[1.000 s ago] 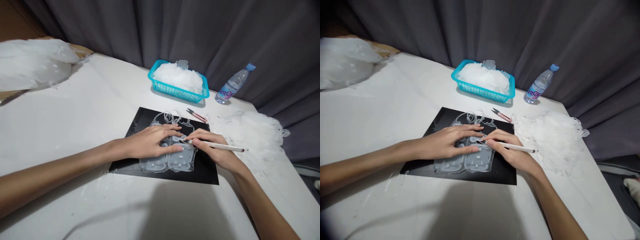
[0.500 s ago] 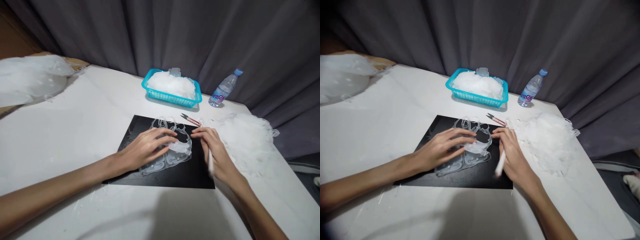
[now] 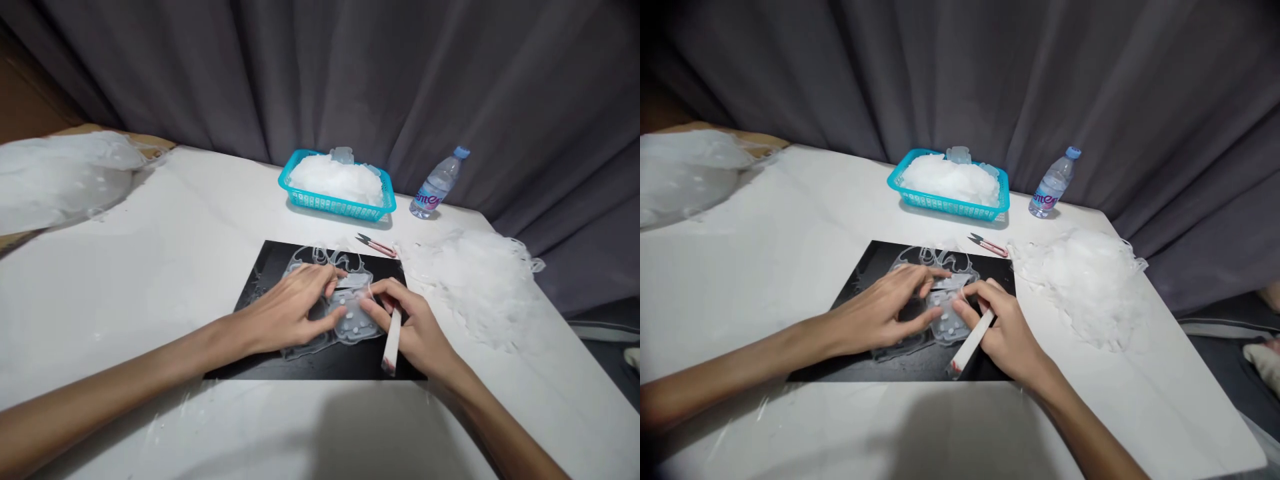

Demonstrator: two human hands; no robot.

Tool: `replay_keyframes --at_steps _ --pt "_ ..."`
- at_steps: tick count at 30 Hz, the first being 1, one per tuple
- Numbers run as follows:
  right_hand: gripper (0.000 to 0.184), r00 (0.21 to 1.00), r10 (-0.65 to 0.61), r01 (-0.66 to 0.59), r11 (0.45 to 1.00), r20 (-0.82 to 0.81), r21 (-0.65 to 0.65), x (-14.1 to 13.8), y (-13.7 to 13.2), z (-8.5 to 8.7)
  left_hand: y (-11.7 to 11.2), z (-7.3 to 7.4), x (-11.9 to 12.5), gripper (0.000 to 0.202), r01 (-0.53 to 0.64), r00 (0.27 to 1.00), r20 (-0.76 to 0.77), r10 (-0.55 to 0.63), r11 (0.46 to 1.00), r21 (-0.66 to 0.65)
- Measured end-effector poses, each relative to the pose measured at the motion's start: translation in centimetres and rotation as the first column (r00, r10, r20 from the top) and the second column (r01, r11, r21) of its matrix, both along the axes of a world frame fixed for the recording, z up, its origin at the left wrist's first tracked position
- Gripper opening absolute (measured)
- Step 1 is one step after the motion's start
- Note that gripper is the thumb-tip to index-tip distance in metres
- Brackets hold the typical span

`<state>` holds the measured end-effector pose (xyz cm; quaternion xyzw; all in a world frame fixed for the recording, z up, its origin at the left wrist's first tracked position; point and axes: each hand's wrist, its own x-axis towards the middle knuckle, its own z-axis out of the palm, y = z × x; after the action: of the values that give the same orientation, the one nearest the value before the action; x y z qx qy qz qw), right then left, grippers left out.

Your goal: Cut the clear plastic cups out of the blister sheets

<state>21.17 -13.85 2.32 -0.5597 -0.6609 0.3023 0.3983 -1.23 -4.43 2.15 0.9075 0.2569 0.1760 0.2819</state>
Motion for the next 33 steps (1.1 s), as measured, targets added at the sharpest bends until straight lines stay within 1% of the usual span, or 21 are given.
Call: replay_keyframes --at_steps 2,3,5,7,10,11,14,16,18,20,22,24,26,28,31,33 --pt "0.025 0.995 0.021 -0.028 0.997 -0.092 -0.075 -0.3 -0.1 -0.1 0.5 0.7 0.0 0.034 -0.009 1.000 -0.005 0.008 0.990 -0.143" --pt "0.026 0.990 0.036 -0.052 0.992 -0.133 -0.113 -0.4 -0.1 -0.1 0.8 1.0 0.0 0.034 -0.022 1.000 0.006 0.024 0.976 -0.216" --pt "0.025 0.977 0.072 -0.108 0.979 -0.201 -0.173 -0.4 -0.2 0.0 1.8 1.3 0.1 0.036 -0.045 0.999 0.016 0.052 0.950 -0.310" --pt "0.023 0.965 0.090 -0.143 0.968 -0.245 -0.208 -0.4 -0.1 0.0 2.8 1.4 0.3 0.043 -0.030 0.999 -0.038 0.019 0.951 -0.308" --pt "0.018 0.952 0.078 -0.157 0.954 -0.297 -0.255 -0.3 0.1 0.1 3.9 1.1 0.4 0.051 0.039 0.983 -0.167 -0.079 0.971 -0.234" --pt "0.018 0.945 0.074 -0.165 0.950 -0.320 -0.266 -0.3 0.2 0.1 4.1 1.0 0.4 0.054 0.051 0.974 -0.203 -0.099 0.972 -0.231" --pt "0.020 0.922 0.073 -0.191 0.940 -0.381 -0.282 -0.5 0.4 0.1 4.3 0.8 0.2 0.066 0.046 0.965 -0.234 -0.121 0.952 -0.301" --pt "0.022 0.929 0.081 -0.189 0.943 -0.362 -0.275 -0.5 0.4 0.2 4.2 0.9 0.1 0.062 0.054 0.973 -0.192 -0.125 0.939 -0.340" --pt "0.024 0.947 0.098 -0.186 0.945 -0.307 -0.270 -0.3 0.4 0.2 4.2 1.2 0.1 0.049 0.082 0.982 -0.134 -0.134 0.936 -0.341" --pt "0.021 0.971 0.119 -0.171 0.951 -0.208 -0.256 0.0 0.4 0.2 4.2 1.5 0.2 0.040 0.115 0.985 -0.079 -0.150 0.935 -0.336" --pt "0.015 0.987 0.140 -0.155 0.966 -0.085 -0.207 0.3 0.5 0.1 4.2 1.9 0.3 0.034 0.126 0.990 -0.019 -0.142 0.925 -0.358" --pt "0.013 0.988 0.156 -0.154 0.977 0.000 -0.146 0.4 0.5 0.2 4.2 2.1 0.4 0.031 0.121 0.992 0.033 -0.119 0.889 -0.442" --pt "0.015 0.990 0.143 -0.141 0.983 0.006 -0.121 0.3 0.4 0.2 4.1 2.2 0.6 0.030 0.130 0.991 0.079 -0.104 0.824 -0.551" --pt "0.016 0.994 0.107 -0.109 0.985 -0.026 -0.133 0.1 0.4 0.2 3.9 2.3 0.7 0.029 0.153 0.987 0.135 -0.088 0.777 -0.611" --pt "0.019 0.993 0.086 -0.098 0.981 -0.077 -0.167 -0.1 0.3 0.0 3.6 2.2 0.8 0.026 0.193 0.977 0.196 -0.086 0.752 -0.630" --pt "0.018 0.993 0.090 -0.102 0.980 -0.077 -0.171 0.0 0.3 -0.2 3.6 2.0 0.9 0.025 0.198 0.978 0.187 -0.096 0.726 -0.659"
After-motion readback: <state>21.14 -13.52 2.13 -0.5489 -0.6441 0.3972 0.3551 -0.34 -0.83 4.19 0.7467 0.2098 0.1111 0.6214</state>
